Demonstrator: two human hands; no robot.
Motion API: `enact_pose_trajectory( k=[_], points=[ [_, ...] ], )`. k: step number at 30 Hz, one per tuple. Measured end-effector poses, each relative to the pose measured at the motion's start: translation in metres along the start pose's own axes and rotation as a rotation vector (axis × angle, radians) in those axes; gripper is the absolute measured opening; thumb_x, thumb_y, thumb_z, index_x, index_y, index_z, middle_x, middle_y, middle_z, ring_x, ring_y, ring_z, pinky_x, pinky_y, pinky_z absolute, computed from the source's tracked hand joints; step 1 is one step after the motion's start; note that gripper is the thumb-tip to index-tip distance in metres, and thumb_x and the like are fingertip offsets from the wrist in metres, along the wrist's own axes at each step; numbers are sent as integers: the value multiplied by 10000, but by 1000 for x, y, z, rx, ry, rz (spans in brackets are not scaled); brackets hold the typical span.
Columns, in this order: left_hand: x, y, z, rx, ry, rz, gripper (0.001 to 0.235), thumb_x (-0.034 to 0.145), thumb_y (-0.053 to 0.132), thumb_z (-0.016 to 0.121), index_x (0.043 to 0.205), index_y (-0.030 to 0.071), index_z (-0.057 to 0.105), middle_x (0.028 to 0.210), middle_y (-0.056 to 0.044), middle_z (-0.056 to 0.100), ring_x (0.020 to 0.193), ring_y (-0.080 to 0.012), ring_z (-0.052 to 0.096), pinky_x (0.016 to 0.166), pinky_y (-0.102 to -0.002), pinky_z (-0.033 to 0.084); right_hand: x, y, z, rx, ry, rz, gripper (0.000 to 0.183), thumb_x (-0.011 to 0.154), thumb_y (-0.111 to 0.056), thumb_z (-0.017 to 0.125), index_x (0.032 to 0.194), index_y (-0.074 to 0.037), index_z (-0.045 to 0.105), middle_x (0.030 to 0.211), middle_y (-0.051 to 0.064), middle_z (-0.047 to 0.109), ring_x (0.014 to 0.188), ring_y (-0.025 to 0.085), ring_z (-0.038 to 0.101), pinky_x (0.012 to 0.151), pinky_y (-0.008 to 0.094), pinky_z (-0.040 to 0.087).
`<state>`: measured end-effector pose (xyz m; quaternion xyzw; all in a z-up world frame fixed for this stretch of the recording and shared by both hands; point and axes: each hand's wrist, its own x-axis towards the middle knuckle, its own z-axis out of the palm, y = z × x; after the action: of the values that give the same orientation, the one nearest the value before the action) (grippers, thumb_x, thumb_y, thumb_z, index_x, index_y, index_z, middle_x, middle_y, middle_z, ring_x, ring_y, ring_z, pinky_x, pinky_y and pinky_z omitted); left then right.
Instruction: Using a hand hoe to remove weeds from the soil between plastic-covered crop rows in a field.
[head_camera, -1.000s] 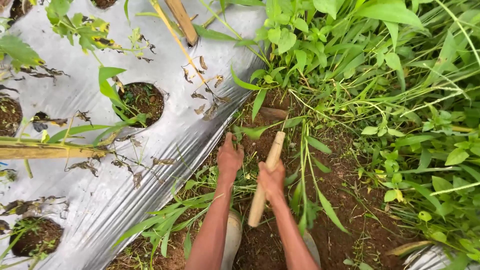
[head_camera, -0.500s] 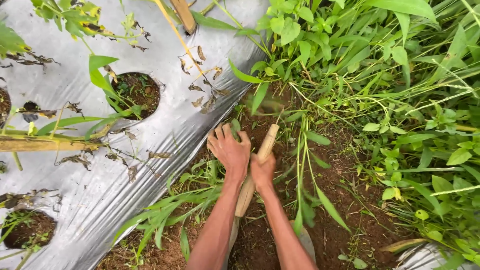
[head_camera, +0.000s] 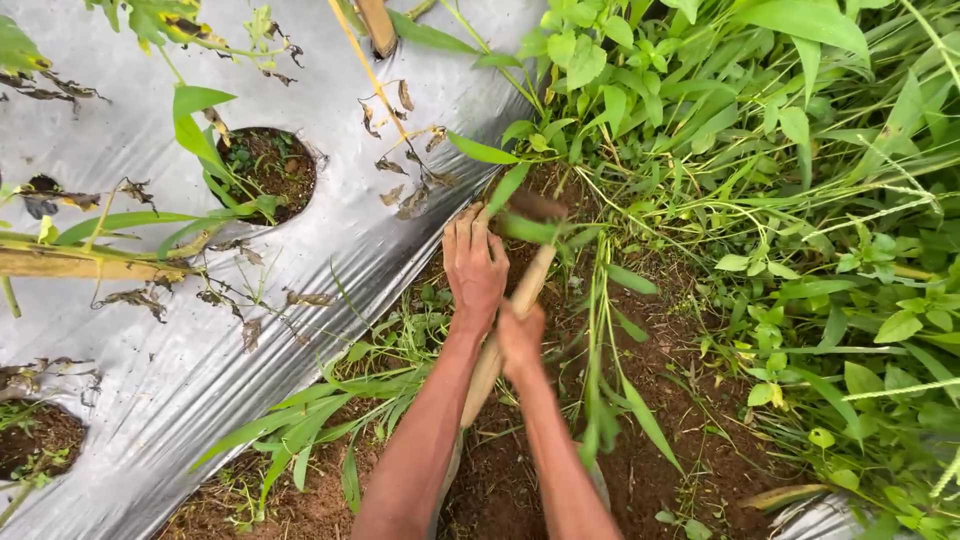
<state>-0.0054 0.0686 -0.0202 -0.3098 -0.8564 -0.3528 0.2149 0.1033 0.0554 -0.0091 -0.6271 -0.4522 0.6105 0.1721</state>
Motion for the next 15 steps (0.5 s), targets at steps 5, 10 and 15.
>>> enact_pose_trajectory(
  k=[5,10,15],
  points=[
    [-3,-19,26,170,-220,24,461,962,45,662,1413,115,596,1313,-79,635,1249,-262,604,973,-413,582,-32,-36,-27,-44,-135,63,275,950,-118,619,1188,10,567,754,66,589,586,168,618,535,310,557],
    [-10,-16,27,202,-462,-105,397,1022,90,597,1418,88,607,1292,-125,677,1223,-249,638,940,-394,604,-13,-46,-42,46,-38,38,279,919,-111,646,1164,-13,558,730,72,606,547,169,607,524,308,552],
    [-1,-7,10,196,-511,-142,434,1010,39,582,1444,47,580,1324,-178,651,1206,-299,639,887,-429,639,7,-57,-31,153,137,-119,358,914,-117,636,1248,-33,541,717,48,634,527,129,622,507,289,548]
  ],
)
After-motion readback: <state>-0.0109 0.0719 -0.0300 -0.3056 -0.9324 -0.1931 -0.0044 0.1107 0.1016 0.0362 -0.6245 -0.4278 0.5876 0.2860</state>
